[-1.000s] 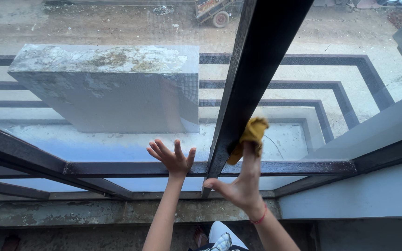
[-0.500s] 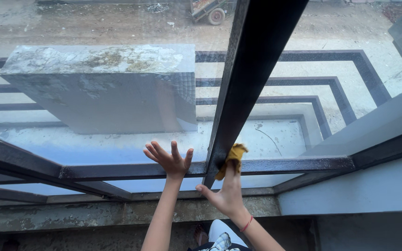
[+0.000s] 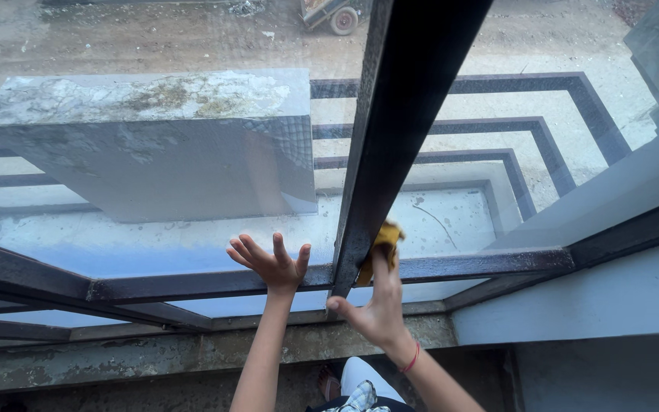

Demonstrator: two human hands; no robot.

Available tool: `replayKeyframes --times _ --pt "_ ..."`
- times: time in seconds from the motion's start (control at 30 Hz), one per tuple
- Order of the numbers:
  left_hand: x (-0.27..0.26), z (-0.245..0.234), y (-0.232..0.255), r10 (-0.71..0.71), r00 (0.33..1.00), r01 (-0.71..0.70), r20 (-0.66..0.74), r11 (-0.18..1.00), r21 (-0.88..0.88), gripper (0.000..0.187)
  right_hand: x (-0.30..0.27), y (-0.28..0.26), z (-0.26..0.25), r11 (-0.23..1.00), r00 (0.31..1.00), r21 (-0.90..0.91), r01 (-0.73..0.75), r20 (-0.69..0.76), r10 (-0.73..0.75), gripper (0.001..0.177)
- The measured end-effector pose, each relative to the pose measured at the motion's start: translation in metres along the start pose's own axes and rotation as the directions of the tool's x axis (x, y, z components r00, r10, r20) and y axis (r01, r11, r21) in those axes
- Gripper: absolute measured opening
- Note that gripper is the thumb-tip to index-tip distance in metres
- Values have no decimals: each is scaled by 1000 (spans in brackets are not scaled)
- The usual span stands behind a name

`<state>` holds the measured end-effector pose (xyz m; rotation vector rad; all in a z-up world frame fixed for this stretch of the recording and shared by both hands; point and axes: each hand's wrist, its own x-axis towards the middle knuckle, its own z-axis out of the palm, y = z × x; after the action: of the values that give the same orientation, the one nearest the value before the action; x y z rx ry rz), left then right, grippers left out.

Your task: The person wipes the black metal frame of a window using a yellow cloth, moving it along the horizontal and vertical bars.

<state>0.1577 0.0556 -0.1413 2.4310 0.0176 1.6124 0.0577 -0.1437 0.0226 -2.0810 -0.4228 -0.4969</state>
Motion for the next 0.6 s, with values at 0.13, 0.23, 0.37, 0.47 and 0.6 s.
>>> replayKeyframes --times 0.13,0.23,0.37,0.47,0.6 --pt "1 -1 1 -5 1000 5 -1 1000 9 79 37 -37 -25 989 983 -13 145 -108 -146 112" --pt "-2 0 1 -15 1000 15 1 1000 12 80 66 -59 -43 968 957 -68 241 -148 -249 109" --pt "-5 3 -3 -24 1000 24 7 1000 19 80 101 -81 -74 921 905 -144 363 -181 -385 107" --pt "-6 4 -4 -27 1000 27 -1 999 23 80 114 -89 -76 917 887 -118 381 -233 -398 105" --pt "-5 4 -4 -35 999 35 -2 999 27 80 104 -79 -64 925 896 -84 371 -231 -380 99"
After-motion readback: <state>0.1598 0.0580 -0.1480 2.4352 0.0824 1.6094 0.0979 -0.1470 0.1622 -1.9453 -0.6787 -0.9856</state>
